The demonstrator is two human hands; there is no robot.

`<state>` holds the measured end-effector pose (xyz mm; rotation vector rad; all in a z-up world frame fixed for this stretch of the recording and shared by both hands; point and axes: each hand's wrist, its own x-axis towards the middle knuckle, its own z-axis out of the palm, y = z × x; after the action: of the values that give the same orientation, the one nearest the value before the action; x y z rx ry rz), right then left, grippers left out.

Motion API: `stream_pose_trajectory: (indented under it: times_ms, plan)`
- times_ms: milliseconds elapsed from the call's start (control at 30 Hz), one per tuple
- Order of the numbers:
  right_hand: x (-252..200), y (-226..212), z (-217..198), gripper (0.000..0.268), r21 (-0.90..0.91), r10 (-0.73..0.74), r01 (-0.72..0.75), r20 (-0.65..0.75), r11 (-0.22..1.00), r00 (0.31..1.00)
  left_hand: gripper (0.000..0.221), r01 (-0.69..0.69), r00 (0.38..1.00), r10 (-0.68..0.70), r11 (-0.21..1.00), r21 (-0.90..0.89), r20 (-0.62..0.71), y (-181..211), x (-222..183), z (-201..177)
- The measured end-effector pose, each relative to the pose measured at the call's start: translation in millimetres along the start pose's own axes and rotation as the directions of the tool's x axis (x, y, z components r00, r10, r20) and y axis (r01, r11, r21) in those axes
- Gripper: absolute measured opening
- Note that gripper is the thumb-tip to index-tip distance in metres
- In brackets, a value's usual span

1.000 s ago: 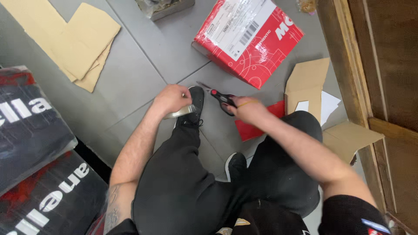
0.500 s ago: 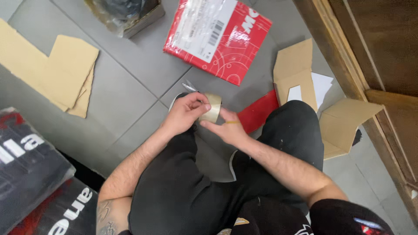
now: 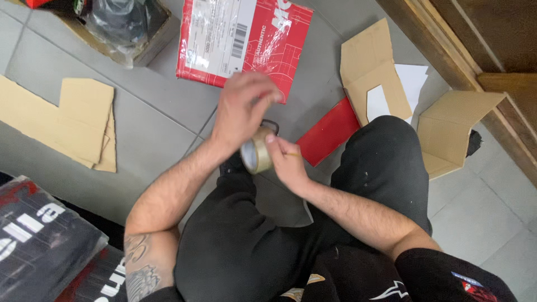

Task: The person prepares a small red box by applying clear tape to secure it, using scissors to cut the tape, and wrapping the box in clear plastic wrap.

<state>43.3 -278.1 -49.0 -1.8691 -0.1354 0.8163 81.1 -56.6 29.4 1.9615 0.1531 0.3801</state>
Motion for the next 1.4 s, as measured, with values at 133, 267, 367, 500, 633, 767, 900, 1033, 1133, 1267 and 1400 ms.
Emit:
stream_pose_trajectory:
  times_ms: [133,267,367,500,633,767,900,1033,1133,1267,1400]
  plan:
    - [-7,-27,9,0.036,-0.024,0.033,-0.036,-0.120,0.999,0.992,0.004,0.067,0.998,-0.068,0.996,-0.056,-0.011,-3,29,9]
    - [6,-35,12,0.055,-0.117,0.007,-0.032,-0.208,0.993,0.978,0.005,0.101,0.993,-0.105,0.992,-0.081,-0.047,-2,35,12]
    - [8,-51,10,0.055,-0.095,0.054,-0.070,-0.162,0.993,0.985,0.002,0.118,0.990,-0.119,0.993,-0.022,-0.069,-3,35,12]
    - [13,-57,11,0.055,-0.095,0.122,-0.135,-0.129,0.986,0.984,0.003,0.087,0.991,-0.086,0.996,0.010,-0.106,-13,33,16]
    - [18,-50,15,0.056,-0.102,0.111,-0.126,-0.141,0.987,0.984,0.003,0.046,0.991,-0.039,0.997,0.055,-0.126,-17,33,19]
    - [20,-57,16,0.056,-0.036,0.173,-0.178,-0.120,0.983,0.978,0.004,0.057,0.989,-0.043,0.994,0.094,-0.141,-21,33,22]
    - [24,-47,17,0.056,-0.072,0.157,-0.167,-0.127,0.983,0.979,0.006,0.011,0.988,0.007,0.993,0.116,-0.156,-22,33,25]
    - [28,-38,17,0.055,-0.100,0.116,-0.129,-0.129,0.987,0.985,0.010,-0.010,0.988,0.046,0.972,0.236,-0.150,-18,34,30]
    - [29,-47,14,0.055,-0.081,0.151,-0.161,-0.117,0.984,0.982,0.040,-0.003,0.989,0.069,0.895,0.447,-0.131,-32,26,43]
    - [31,-43,15,0.054,-0.116,0.174,-0.186,-0.105,0.976,0.979,0.131,0.014,0.999,-0.030,0.720,0.693,0.010,-17,38,38]
    - [31,-45,15,0.056,-0.071,0.180,-0.186,-0.088,0.980,0.980,0.104,-0.028,0.999,-0.002,0.751,0.659,0.045,-30,39,41]
